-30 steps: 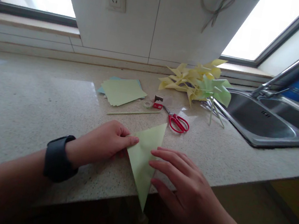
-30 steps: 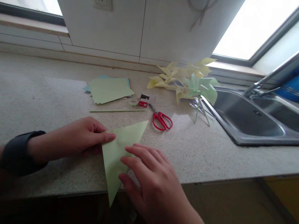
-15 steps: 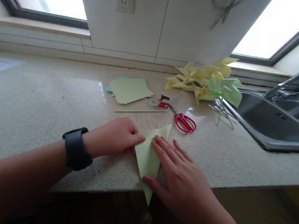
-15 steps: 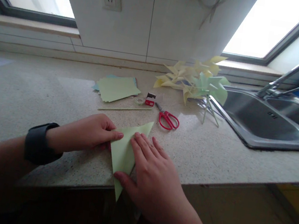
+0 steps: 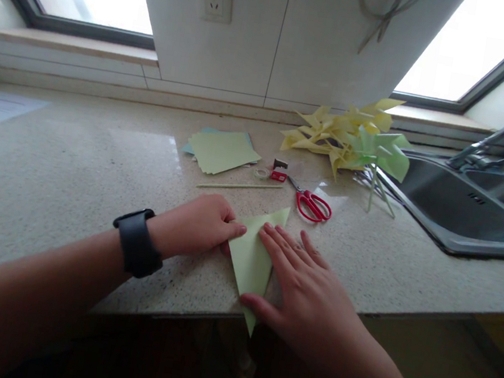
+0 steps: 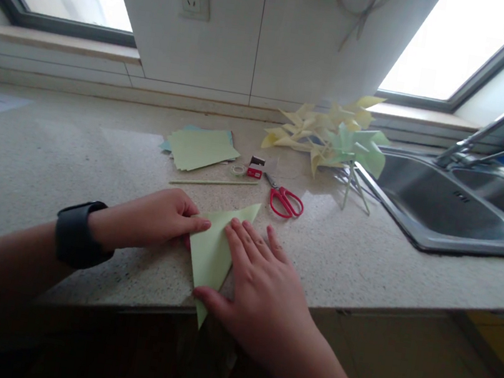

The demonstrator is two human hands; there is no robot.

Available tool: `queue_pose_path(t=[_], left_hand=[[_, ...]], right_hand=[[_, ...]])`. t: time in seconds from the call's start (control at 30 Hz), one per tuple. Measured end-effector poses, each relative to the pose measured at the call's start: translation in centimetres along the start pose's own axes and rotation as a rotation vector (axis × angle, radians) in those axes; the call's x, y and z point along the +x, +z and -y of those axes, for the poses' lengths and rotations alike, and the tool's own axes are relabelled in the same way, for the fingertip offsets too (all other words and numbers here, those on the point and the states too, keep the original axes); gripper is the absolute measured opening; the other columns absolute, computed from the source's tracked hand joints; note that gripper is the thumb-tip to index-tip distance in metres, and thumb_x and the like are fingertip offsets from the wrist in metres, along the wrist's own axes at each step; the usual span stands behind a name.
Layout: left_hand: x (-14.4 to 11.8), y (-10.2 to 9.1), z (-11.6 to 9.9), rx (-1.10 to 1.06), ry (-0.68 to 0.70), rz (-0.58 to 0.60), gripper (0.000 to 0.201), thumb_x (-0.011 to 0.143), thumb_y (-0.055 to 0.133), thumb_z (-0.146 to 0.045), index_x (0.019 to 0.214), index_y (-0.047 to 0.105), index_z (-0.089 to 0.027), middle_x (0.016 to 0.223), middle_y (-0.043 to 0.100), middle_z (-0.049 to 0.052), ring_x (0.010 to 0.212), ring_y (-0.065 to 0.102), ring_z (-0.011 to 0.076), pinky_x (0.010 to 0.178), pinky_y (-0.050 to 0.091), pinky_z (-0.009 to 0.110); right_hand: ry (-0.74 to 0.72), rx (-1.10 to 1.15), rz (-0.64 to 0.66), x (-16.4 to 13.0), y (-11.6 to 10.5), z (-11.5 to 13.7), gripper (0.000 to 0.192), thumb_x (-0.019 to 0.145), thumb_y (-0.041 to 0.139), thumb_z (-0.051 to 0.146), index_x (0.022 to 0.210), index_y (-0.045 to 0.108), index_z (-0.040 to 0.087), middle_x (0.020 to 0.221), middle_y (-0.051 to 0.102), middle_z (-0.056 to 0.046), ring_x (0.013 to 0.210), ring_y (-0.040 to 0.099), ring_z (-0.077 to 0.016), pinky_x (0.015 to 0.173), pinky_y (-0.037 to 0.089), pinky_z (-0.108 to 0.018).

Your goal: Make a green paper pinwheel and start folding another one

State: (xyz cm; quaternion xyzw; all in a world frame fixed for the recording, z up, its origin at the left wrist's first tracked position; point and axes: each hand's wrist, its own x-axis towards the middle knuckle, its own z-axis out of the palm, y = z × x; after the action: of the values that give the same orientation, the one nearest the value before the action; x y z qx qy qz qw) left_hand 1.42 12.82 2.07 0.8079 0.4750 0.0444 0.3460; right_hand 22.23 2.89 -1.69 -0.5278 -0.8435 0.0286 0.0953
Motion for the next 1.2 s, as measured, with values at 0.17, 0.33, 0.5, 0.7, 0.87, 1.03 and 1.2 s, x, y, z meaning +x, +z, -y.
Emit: queue_pose_path(t=[0.17, 0.33, 0.5, 0.7, 0.87, 1.03, 1.2], left_hand=[[0.3, -0.7, 0.5, -0.001, 0.008, -0.038, 0.045, 0.089, 0.054, -0.045, 0.055, 0.064, -0.017, 0.047, 0.047, -0.002, 0.049, 0.041, 0.0127, 0.053, 0.028, 0.028], [0.4, -0.9, 1.1, -0.015, -0.004, -0.042, 0.046, 0.088, 0.054, -0.048, 0.057, 0.067, -0.017, 0.045, 0.047, -0.002, 0.047, 0.04, 0.0133, 0.051, 0.027, 0.029], [0.5, -0.9, 1.2, -0.022, -0.012, -0.042, 0.046, 0.088, 0.055, -0.048, 0.057, 0.067, -0.017, 0.044, 0.046, -0.002, 0.046, 0.04, 0.013, 0.051, 0.026, 0.029], [0.5, -1.0, 1.0, -0.018, -0.016, -0.032, 0.045, 0.088, 0.055, -0.048, 0.059, 0.069, -0.017, 0.044, 0.047, -0.001, 0.047, 0.041, 0.0129, 0.052, 0.027, 0.028], [0.4, -1.0, 1.0, -0.004, -0.014, -0.028, 0.046, 0.089, 0.054, -0.048, 0.058, 0.068, -0.017, 0.045, 0.048, -0.001, 0.047, 0.042, 0.0129, 0.051, 0.027, 0.028], [0.4, -1.1, 1.0, 0.014, -0.005, -0.043, 0.046, 0.089, 0.054, -0.049, 0.059, 0.069, -0.017, 0.046, 0.047, -0.001, 0.047, 0.042, 0.0133, 0.053, 0.027, 0.029], [0.4, -1.2, 1.0, 0.025, 0.019, -0.042, 0.048, 0.09, 0.055, -0.051, 0.058, 0.067, -0.017, 0.046, 0.047, -0.002, 0.048, 0.042, 0.0128, 0.053, 0.027, 0.029]], right_hand=[[-0.005, 0.012, 0.015, 1.2, -0.1, 0.1, 0.097, 0.088, 0.046, 0.076, 0.155, 0.032, 0.007, 0.16, 0.033, -0.015, 0.15, 0.028, -0.03, 0.125, 0.017, -0.055], [-0.011, 0.032, 0.046, 2.0, 0.0, -0.2, 0.104, 0.084, 0.045, 0.081, 0.157, 0.029, 0.008, 0.162, 0.029, -0.016, 0.151, 0.026, -0.0309, 0.125, 0.014, -0.056], [0.001, 0.033, 0.088, 2.0, -0.2, -0.2, 0.117, 0.076, 0.044, 0.09, 0.157, 0.026, 0.006, 0.162, 0.025, -0.017, 0.152, 0.023, -0.0341, 0.125, 0.01, -0.059], [0.011, 0.023, 0.099, 2.0, -0.3, -0.2, 0.125, 0.069, 0.042, 0.096, 0.158, 0.025, 0.01, 0.164, 0.022, -0.016, 0.152, 0.018, -0.0374, 0.123, 0.008, -0.063], [-0.003, 0.026, 0.088, 2.1, -0.3, -0.1, 0.138, 0.056, 0.044, 0.101, 0.158, 0.025, 0.009, 0.164, 0.022, -0.02, 0.152, 0.017, -0.0409, 0.122, 0.006, -0.065], [-0.044, 0.044, 0.097, 1.8, -0.5, -0.5, 0.14, 0.055, 0.047, 0.1, 0.159, 0.023, 0.008, 0.164, 0.021, -0.022, 0.152, 0.015, -0.0417, 0.121, 0.004, -0.066], [-0.077, 0.173, 0.022, 1.7, -1.2, -1.9, 0.073, 0.097, 0.045, 0.062, 0.153, 0.038, 0.018, 0.162, 0.033, -0.016, 0.153, 0.021, -0.0306, 0.121, 0.026, -0.058]])
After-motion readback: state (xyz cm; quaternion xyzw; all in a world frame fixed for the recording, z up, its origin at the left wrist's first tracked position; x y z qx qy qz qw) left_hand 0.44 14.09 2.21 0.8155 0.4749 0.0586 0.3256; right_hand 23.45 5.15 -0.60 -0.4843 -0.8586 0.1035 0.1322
